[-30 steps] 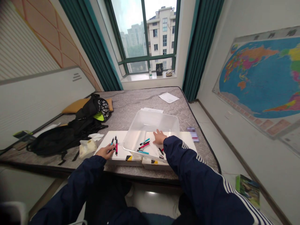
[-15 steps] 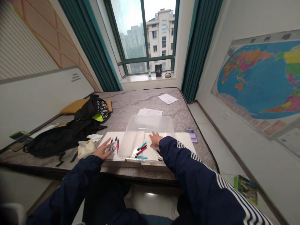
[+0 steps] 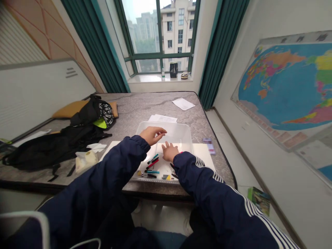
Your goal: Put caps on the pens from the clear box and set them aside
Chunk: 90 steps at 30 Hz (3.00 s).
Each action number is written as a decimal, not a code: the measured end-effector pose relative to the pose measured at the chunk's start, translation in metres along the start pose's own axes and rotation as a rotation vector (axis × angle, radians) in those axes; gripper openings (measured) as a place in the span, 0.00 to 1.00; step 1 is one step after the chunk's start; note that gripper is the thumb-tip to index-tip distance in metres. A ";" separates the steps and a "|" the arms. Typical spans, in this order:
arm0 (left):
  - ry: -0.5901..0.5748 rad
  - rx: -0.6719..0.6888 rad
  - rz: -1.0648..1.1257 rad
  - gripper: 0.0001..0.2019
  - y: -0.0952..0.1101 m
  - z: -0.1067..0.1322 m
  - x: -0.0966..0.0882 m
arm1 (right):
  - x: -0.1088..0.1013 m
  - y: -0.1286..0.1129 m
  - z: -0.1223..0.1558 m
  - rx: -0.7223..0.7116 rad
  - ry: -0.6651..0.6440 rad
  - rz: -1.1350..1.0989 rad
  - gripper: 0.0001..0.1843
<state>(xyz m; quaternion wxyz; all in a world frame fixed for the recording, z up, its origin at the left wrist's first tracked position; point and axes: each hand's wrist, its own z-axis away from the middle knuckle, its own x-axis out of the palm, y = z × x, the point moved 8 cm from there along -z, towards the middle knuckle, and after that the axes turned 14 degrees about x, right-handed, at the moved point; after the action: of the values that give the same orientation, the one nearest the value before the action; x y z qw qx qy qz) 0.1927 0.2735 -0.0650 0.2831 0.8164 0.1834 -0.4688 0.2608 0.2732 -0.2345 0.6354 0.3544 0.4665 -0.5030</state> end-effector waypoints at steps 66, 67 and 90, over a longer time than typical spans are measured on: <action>-0.070 -0.207 0.132 0.12 -0.056 0.022 0.050 | -0.030 -0.072 0.051 -0.552 -0.078 -0.137 0.13; -0.067 -0.213 0.133 0.12 -0.058 0.022 0.049 | -0.037 -0.066 0.046 -0.521 -0.041 -0.172 0.13; -0.061 -0.385 0.322 0.11 -0.080 0.031 0.056 | -0.087 0.013 0.003 -0.081 0.456 -0.725 0.07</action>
<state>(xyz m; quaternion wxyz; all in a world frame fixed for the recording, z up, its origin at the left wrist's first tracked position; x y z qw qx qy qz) 0.1545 0.3176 -0.1500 0.5098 0.7516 0.1283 -0.3985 0.2694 0.3003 -0.1511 0.3115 0.2447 0.7087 -0.5838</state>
